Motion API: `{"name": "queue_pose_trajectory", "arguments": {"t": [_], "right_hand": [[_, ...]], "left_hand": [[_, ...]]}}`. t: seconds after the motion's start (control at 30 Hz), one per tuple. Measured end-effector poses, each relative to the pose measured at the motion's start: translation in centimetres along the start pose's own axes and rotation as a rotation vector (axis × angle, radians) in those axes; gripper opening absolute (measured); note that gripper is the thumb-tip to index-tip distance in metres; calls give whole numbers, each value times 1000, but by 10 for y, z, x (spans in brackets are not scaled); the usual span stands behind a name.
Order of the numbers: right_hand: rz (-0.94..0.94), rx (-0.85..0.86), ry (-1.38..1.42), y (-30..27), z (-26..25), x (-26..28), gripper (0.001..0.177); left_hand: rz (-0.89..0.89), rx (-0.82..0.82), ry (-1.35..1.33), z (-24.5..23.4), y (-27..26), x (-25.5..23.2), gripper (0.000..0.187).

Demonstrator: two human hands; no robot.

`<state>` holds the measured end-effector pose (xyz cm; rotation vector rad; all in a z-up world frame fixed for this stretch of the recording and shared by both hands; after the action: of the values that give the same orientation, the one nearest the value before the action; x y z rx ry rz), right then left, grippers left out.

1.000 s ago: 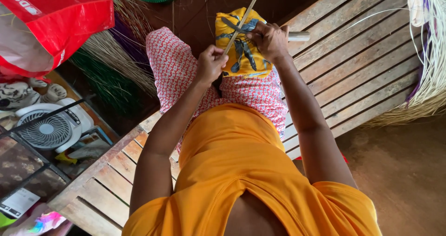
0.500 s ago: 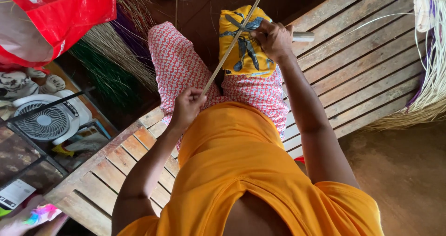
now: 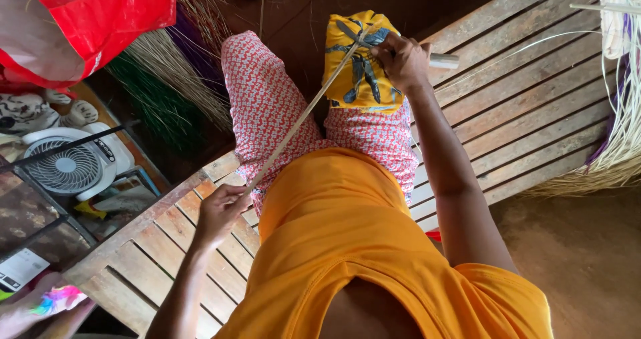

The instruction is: Manually splitting and stripping thin pieces of bamboo from a stalk using a small hand tool.

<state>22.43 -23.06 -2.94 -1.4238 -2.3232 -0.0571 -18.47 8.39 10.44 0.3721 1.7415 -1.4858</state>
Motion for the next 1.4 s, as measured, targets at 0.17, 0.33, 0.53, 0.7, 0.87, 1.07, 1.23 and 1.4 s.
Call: {"name": "queue_pose_trajectory", "arguments": {"t": [0.17, 0.33, 0.53, 0.7, 0.87, 1.07, 1.23, 1.4], "right_hand": [[71, 13, 21, -1, -2, 1, 31], [36, -35, 413, 14, -23, -12, 15], [-57, -66, 717, 22, -52, -11, 17], [-104, -258, 59, 6, -40, 11, 14], [-56, -131, -15, -6, -3, 2, 15], [-187, -158, -36, -3, 2, 3, 29], [-136, -40, 78, 0, -13, 8, 20], [-89, 25, 145, 4, -7, 0, 22]], "left_hand": [[4, 63, -17, -58, -21, -4, 18], [103, 19, -29, -44, 7, -27, 14], [179, 30, 182, 47, 99, -57, 19], [333, 99, 331, 136, 212, -47, 31], [493, 164, 466, 203, 284, -38, 15], [274, 84, 413, 239, 313, -55, 22], [394, 72, 423, 247, 316, -51, 15], [421, 97, 454, 240, 302, -45, 11]]}}
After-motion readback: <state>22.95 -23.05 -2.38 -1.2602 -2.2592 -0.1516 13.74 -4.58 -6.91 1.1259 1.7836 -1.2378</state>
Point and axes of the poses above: each hand's wrist, its own y-axis towards the middle knuckle, its own z-axis out of the palm, x = y × z, the point moved 1 cm from there along y, towards the middle knuckle, and after that the axes turned 13 degrees about -y, right-handed, at the moved point
